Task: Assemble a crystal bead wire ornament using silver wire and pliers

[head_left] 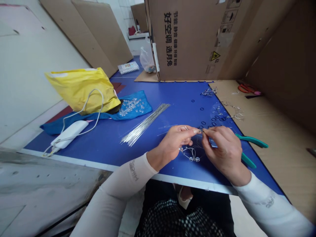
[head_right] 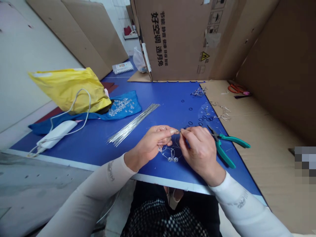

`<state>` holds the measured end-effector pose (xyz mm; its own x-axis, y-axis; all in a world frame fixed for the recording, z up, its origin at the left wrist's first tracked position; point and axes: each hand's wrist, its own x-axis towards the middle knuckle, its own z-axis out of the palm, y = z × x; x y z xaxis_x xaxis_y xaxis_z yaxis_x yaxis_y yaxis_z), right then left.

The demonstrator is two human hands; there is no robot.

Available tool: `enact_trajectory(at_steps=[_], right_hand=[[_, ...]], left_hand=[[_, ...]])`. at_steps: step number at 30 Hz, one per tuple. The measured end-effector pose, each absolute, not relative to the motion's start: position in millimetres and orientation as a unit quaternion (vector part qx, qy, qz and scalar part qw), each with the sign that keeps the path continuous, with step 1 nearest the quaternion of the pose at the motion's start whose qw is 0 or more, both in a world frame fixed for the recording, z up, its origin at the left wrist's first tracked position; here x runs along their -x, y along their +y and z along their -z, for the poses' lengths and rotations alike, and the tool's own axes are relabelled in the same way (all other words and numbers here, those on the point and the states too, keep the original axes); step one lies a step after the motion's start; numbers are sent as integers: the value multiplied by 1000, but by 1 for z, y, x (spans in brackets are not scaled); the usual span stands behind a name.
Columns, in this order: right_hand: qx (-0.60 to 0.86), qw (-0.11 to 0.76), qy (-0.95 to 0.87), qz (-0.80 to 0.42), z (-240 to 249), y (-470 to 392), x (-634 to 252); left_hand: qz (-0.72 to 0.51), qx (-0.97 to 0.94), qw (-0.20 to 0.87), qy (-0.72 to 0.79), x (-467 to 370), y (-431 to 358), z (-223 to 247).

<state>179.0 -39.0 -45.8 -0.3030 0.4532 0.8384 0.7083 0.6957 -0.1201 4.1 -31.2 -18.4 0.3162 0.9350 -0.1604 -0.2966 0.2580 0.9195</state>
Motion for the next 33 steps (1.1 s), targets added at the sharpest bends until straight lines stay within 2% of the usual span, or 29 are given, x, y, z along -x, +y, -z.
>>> enact_trajectory(at_steps=[11, 17, 26, 33], right_hand=[[392, 524, -754, -55, 39, -40, -176], [433, 519, -733, -72, 38, -40, -174], [415, 533, -734, -76, 42, -40, -173], [424, 537, -717, -132, 37, -39, -174]], left_hand=[[-464, -420, 658, 420, -4, -30, 18], [-462, -421, 652, 430, -5, -30, 16], [-454, -430, 644, 440, -6, -31, 15], [-464, -489, 573, 466, -8, -34, 13]])
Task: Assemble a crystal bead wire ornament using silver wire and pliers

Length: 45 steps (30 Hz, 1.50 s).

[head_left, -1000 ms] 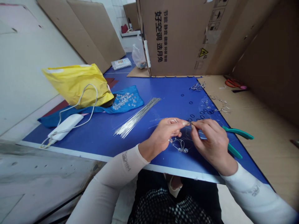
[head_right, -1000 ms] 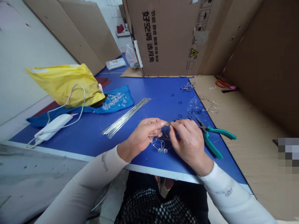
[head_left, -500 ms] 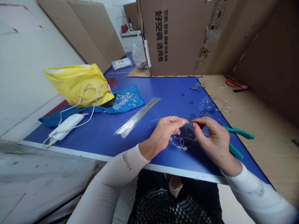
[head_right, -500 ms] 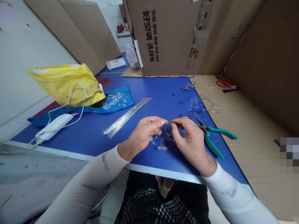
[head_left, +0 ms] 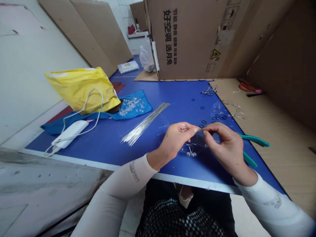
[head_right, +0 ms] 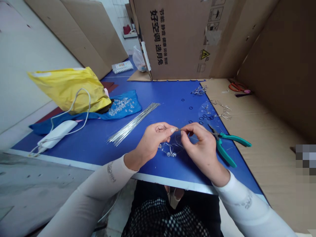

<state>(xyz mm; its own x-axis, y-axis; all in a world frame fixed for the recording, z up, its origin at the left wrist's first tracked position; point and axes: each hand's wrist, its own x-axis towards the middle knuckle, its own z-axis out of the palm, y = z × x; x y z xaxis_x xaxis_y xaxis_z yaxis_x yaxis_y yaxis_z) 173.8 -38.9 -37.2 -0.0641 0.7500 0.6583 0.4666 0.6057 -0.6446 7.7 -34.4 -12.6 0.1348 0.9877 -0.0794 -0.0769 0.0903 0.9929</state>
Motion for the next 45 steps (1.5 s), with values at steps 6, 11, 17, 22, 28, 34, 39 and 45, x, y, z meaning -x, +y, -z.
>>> enact_trajectory(at_steps=[6, 11, 17, 22, 28, 34, 39, 45], right_hand=[[427, 549, -693, -188, 39, -39, -175], [422, 549, -691, -206, 40, -39, -176], [414, 552, -678, -254, 35, -41, -177], [413, 556, -627, -356, 38, -39, -179], [400, 547, -601, -424, 40, -36, -182], [382, 548, -606, -432, 39, -36, -181], [383, 538, -614, -433, 39, -38, -181], [378, 557, -655, -343, 34, -43, -177]], left_hand=[[-466, -513, 539, 478, -7, -34, 18], [-471, -534, 515, 478, -6, -34, 20], [-479, -555, 485, 477, -5, -36, 20], [-484, -587, 436, 481, -4, -39, 15], [-492, -659, 313, 475, -3, -44, 13], [-500, -706, 191, 464, -1, -45, 16], [-505, -724, 136, 450, -1, -44, 19], [-504, -756, 51, 415, 0, -43, 23]])
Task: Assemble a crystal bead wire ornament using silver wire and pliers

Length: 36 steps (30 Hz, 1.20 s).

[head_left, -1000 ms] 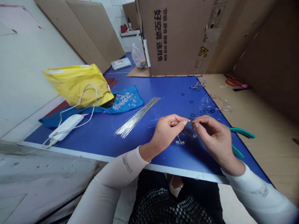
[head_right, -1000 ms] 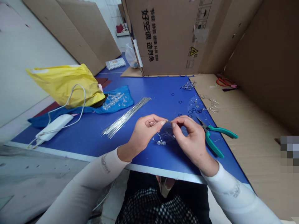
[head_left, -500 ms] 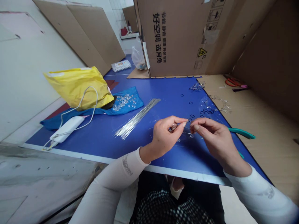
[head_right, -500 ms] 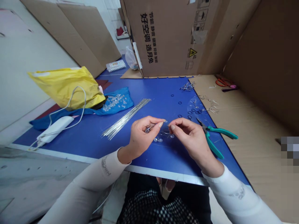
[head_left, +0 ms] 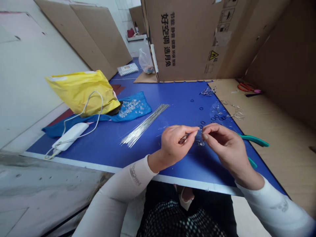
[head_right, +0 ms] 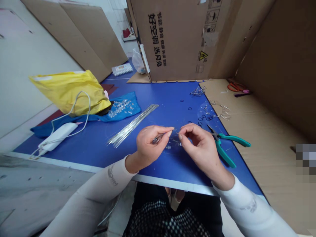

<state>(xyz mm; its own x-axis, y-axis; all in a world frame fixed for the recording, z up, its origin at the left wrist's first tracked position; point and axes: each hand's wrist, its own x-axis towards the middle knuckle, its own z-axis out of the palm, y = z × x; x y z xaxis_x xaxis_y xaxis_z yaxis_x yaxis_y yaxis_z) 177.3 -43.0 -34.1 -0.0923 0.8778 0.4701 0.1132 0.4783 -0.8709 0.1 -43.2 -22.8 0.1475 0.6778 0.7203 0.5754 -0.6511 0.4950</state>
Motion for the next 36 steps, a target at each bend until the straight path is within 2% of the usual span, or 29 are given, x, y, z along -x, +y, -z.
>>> enact_trajectory(at_steps=[6, 9, 16, 25, 27, 32, 36], right_hand=[[381, 577, -710, -131, 30, -52, -174], [369, 583, -722, -42, 32, -54, -173], [376, 563, -735, 27, 32, -53, -172], [377, 570, -725, -91, 31, -53, -173], [390, 567, -710, -147, 31, -52, -173], [430, 548, -639, -325, 33, -46, -175], [446, 543, -582, -410, 34, -42, -176]], left_hand=[[-517, -780, -37, 349, 2, -44, 23], [-488, -802, -27, 344, 3, -46, 22], [-455, -812, -6, 366, 4, -45, 22], [-513, -798, -32, 313, 3, -35, 24], [-526, -782, 23, 334, 2, -33, 25], [-494, -724, 256, 408, 0, -32, 22], [-466, -693, 339, 434, 0, -31, 20]])
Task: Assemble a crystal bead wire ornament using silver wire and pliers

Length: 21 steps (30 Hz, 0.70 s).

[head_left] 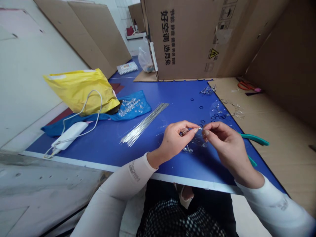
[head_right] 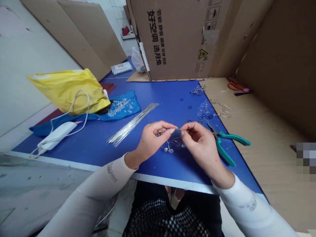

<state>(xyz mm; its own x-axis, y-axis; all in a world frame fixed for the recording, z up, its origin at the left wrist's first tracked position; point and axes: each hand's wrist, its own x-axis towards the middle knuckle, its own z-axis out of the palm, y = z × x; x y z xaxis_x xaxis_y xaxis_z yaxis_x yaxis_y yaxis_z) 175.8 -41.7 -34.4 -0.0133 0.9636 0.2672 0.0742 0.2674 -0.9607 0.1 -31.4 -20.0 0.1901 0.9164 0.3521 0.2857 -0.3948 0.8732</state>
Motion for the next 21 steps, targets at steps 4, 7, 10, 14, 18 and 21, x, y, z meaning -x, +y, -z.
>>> enact_trajectory(at_steps=[4, 7, 10, 14, 18, 21], right_hand=[[442, 550, -570, -422, 36, -40, -175], [437, 564, -581, -392, 38, -41, -174], [429, 571, -622, -320, 39, -42, -173], [397, 572, -687, -208, 42, -43, -173], [376, 570, -723, -104, 42, -43, -173], [367, 566, -736, -59, 42, -44, -173]], left_hand=[[-455, -680, 372, 437, 0, -31, 22], [-456, -637, 445, 435, -2, -30, 22], [-449, -564, 541, 434, -4, -30, 20], [-435, -487, 637, 410, -4, -29, 17], [-429, -451, 691, 367, -2, -29, 18], [-422, -434, 711, 358, -2, -29, 18]])
